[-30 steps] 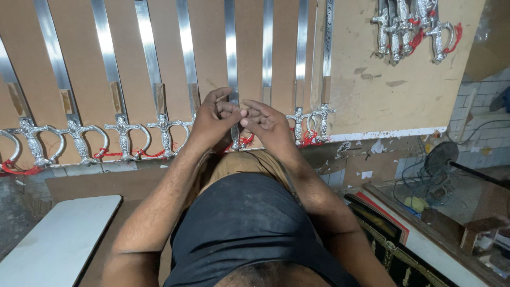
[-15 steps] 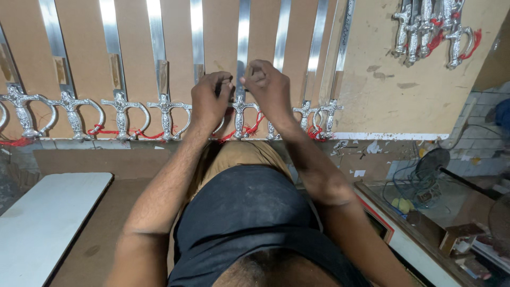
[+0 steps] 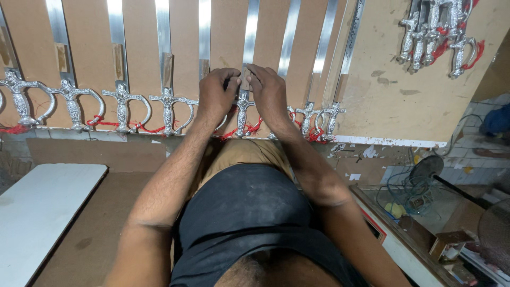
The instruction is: The person places small wooden blocks onto the blades of decorative swords laid out on a workbench. They repeatedly pick up blocks, position them along the blade, and press them into place. Another person is visible nearby handling similar items.
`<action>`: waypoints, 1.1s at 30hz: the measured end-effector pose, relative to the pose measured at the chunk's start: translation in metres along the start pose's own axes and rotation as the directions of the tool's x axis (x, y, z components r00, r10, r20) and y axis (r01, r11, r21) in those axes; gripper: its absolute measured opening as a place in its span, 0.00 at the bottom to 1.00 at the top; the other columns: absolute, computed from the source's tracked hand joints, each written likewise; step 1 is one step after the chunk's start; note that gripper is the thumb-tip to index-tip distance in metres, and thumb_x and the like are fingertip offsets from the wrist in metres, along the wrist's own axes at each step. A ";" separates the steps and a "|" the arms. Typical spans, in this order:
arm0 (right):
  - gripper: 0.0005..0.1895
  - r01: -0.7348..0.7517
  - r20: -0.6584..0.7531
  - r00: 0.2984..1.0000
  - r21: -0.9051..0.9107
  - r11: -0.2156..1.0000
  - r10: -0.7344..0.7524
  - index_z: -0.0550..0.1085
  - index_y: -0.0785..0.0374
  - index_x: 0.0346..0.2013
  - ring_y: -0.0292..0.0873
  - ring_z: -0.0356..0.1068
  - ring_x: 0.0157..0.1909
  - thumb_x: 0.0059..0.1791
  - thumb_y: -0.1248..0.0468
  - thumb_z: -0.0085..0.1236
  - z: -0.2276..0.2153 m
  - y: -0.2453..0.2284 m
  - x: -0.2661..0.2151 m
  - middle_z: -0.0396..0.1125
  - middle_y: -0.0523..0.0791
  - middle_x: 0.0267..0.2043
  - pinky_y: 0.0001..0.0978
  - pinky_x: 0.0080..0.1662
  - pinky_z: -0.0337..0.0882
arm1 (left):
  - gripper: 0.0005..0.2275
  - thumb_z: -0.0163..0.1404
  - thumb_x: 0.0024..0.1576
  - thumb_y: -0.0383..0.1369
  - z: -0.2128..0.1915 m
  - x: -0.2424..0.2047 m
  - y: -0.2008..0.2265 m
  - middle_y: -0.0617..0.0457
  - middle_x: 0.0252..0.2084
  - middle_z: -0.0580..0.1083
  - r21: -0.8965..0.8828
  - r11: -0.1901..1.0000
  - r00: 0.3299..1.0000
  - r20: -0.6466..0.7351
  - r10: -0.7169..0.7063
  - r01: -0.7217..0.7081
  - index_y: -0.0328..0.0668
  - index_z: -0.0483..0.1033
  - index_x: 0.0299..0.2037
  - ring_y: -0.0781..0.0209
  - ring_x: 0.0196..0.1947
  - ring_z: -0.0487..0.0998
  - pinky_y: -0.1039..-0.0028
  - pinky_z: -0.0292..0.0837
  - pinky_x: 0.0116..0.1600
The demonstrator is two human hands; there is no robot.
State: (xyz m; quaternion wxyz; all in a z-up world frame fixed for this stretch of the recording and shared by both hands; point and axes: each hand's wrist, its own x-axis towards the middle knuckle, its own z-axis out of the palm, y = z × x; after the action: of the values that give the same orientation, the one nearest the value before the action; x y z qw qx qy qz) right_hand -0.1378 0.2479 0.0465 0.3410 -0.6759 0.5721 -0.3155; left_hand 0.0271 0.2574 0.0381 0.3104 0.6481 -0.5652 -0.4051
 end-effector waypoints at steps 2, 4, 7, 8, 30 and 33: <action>0.16 -0.097 0.056 0.994 0.020 0.995 0.096 0.76 0.67 0.56 0.44 0.75 0.39 0.53 0.69 0.59 0.000 0.003 0.000 0.73 0.52 0.42 0.36 0.43 0.76 | 0.08 0.57 0.59 0.29 0.001 -0.001 0.001 0.41 0.39 0.79 -0.010 1.000 1.000 0.014 -0.023 0.023 0.33 0.82 0.45 0.48 0.40 0.82 0.63 0.76 0.46; 0.16 -0.139 0.083 0.987 0.025 0.990 0.137 0.76 0.67 0.56 0.43 0.75 0.39 0.53 0.69 0.58 0.000 0.004 0.001 0.74 0.52 0.42 0.34 0.43 0.77 | 0.08 0.57 0.60 0.30 0.003 0.000 0.002 0.42 0.39 0.80 -0.041 0.997 0.997 0.048 -0.061 0.063 0.33 0.82 0.45 0.52 0.40 0.83 0.66 0.78 0.45; 0.16 -0.129 0.086 0.988 0.025 0.991 0.126 0.76 0.67 0.56 0.43 0.75 0.40 0.53 0.68 0.60 0.001 0.002 -0.001 0.74 0.52 0.44 0.34 0.43 0.77 | 0.08 0.58 0.59 0.30 0.005 0.000 0.001 0.41 0.38 0.80 0.008 0.999 0.999 0.012 -0.039 0.039 0.32 0.83 0.44 0.52 0.39 0.83 0.65 0.77 0.44; 0.16 -0.129 0.085 0.988 0.027 0.991 0.127 0.76 0.67 0.56 0.44 0.75 0.40 0.53 0.68 0.60 0.001 0.001 0.000 0.74 0.53 0.44 0.34 0.42 0.76 | 0.08 0.58 0.59 0.30 0.006 0.001 0.001 0.41 0.39 0.80 -0.002 0.999 0.999 0.014 -0.043 0.043 0.32 0.83 0.44 0.53 0.39 0.83 0.66 0.78 0.45; 0.14 -0.153 0.084 0.986 0.095 0.984 0.145 0.77 0.68 0.52 0.41 0.76 0.36 0.51 0.69 0.62 0.005 0.010 0.005 0.75 0.51 0.40 0.31 0.39 0.77 | 0.07 0.59 0.57 0.27 0.006 0.003 0.001 0.41 0.36 0.80 0.023 1.000 1.000 0.025 -0.016 0.015 0.32 0.83 0.42 0.50 0.38 0.83 0.64 0.77 0.44; 0.13 -0.332 0.181 0.936 0.160 0.930 0.303 0.76 0.67 0.51 0.36 0.76 0.32 0.52 0.68 0.62 0.003 0.008 0.009 0.74 0.48 0.33 0.28 0.34 0.76 | 0.06 0.58 0.58 0.26 0.006 0.006 0.001 0.41 0.37 0.80 -0.001 0.999 0.998 0.049 -0.040 0.040 0.31 0.82 0.42 0.53 0.39 0.84 0.66 0.78 0.45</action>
State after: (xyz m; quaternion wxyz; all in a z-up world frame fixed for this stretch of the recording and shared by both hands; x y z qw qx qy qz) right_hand -0.1386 0.2386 0.0392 0.4929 -0.5612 0.6138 -0.2556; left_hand 0.0216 0.2517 0.0350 0.2889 0.6488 -0.5592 -0.4276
